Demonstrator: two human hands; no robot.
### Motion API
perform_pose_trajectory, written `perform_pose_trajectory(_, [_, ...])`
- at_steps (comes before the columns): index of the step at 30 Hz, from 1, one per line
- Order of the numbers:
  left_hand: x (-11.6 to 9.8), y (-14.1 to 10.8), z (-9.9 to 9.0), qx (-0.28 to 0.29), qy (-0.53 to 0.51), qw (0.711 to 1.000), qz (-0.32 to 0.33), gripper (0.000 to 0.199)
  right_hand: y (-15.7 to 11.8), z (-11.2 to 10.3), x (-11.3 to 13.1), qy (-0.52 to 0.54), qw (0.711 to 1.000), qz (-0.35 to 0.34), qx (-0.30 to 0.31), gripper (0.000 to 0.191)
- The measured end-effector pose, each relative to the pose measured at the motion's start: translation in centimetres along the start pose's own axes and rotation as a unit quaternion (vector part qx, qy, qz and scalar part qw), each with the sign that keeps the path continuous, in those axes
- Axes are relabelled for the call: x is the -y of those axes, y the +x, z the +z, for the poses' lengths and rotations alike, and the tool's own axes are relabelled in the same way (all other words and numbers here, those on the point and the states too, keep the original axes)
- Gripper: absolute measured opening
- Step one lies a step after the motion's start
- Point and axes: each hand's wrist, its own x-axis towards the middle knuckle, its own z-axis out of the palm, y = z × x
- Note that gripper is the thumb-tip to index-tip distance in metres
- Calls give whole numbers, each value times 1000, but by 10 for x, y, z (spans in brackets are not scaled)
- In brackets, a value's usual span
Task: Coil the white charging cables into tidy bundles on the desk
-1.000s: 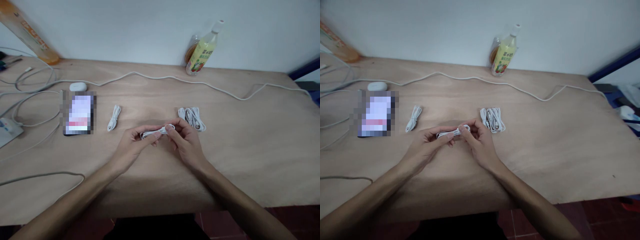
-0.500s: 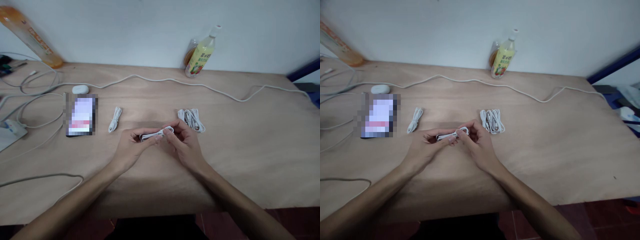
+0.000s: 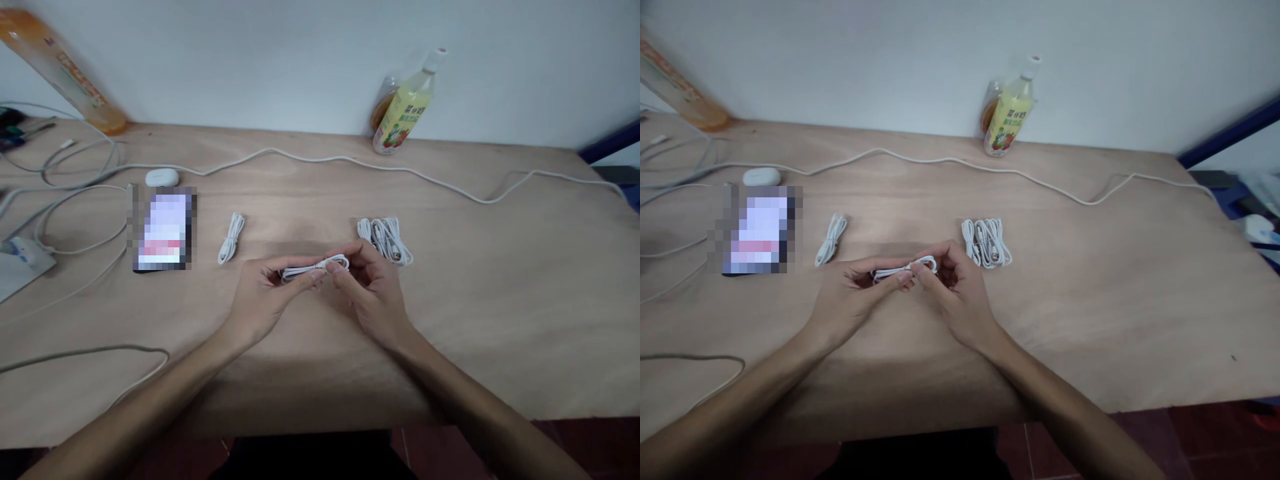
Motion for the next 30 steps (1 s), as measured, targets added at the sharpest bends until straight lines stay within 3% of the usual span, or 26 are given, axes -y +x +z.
perform_pose_trajectory(15, [1, -2, 5, 8, -18, 1000, 11, 30, 3, -3, 5, 35, 996, 82, -24, 44])
perform_pose_trajectory(21, [1, 0, 4, 17, -18, 1000, 13, 25, 3, -2, 1, 64, 993, 98, -35, 45])
perform_pose_trajectory(30, [-1, -1, 2, -2, -17, 1000, 11, 34, 6, -5, 1, 99, 988, 108, -46, 44])
